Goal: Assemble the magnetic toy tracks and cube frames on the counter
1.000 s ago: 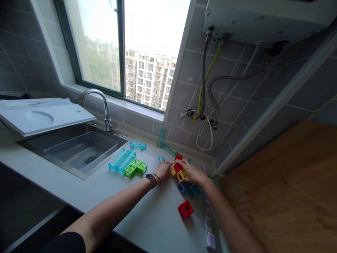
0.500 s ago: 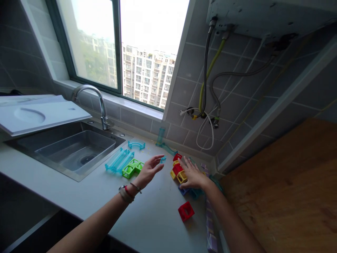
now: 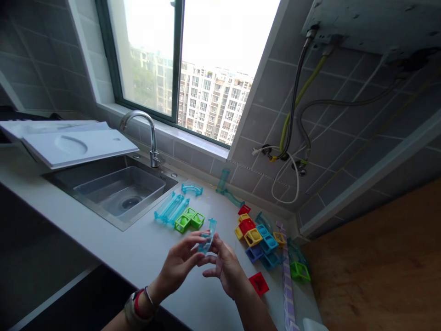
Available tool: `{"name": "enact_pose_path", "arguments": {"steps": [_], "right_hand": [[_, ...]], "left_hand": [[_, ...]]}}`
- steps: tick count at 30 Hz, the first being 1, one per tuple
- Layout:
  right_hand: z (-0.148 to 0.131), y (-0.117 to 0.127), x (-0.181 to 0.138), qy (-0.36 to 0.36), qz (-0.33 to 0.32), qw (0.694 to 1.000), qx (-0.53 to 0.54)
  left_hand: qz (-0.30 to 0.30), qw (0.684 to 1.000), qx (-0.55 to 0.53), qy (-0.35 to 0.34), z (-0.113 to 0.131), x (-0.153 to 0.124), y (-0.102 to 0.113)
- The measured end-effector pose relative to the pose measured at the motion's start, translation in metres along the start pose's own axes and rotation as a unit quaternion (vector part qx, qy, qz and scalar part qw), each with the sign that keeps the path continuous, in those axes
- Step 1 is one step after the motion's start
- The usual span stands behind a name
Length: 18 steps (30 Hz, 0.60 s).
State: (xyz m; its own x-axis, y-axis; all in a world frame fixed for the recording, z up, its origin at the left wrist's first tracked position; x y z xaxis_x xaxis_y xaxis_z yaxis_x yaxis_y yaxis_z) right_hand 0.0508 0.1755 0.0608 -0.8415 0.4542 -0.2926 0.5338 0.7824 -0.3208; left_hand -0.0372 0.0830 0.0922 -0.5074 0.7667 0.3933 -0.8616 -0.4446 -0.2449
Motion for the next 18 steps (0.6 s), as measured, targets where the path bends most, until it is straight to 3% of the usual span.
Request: {"name": "enact_pose_path", "arguments": {"steps": [4, 9, 13, 16, 18], "right_hand": [[-0.006, 0.007, 0.002, 0.0, -0.004, 1.0, 0.0], [-0.015, 0.028, 0.014, -0.044, -0.021, 0.995, -0.09], [-0.045, 0.056, 0.042, 0.01, 0.026, 0.98, -0.196], [-0.091, 0.071, 0.075, 0.114, 0.088, 0.937, -0.319], [-0.12, 0.066, 0.103, 0.183, 0.083, 0.884, -0.423]], "left_hand": [[-0.054, 0.965, 0.24, -0.094, 0.003, -0.015, -0.019], [-0.112, 0.918, 0.347, -0.156, 0.003, -0.005, -0.031], [-0.102, 0.889, 0.412, -0.172, -0.001, 0.004, -0.033], [-0.12, 0.876, 0.416, -0.211, -0.014, 0.0, -0.048], [-0.226, 0.848, 0.396, -0.271, -0.036, -0.011, -0.074]]}}
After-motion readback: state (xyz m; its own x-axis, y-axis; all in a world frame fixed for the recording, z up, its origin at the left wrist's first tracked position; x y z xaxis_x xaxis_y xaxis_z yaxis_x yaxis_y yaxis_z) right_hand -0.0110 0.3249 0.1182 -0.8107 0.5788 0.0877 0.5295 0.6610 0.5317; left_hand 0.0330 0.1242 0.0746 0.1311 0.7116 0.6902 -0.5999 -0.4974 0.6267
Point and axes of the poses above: each hand's wrist, its own x-axis towards the middle knuckle, its own y-axis out of the back of the hand, z = x × y, the point moved 8 cm from there along x, towards the middle knuckle, and after that the axes turned 3 degrees about y, right-handed, at the moved point
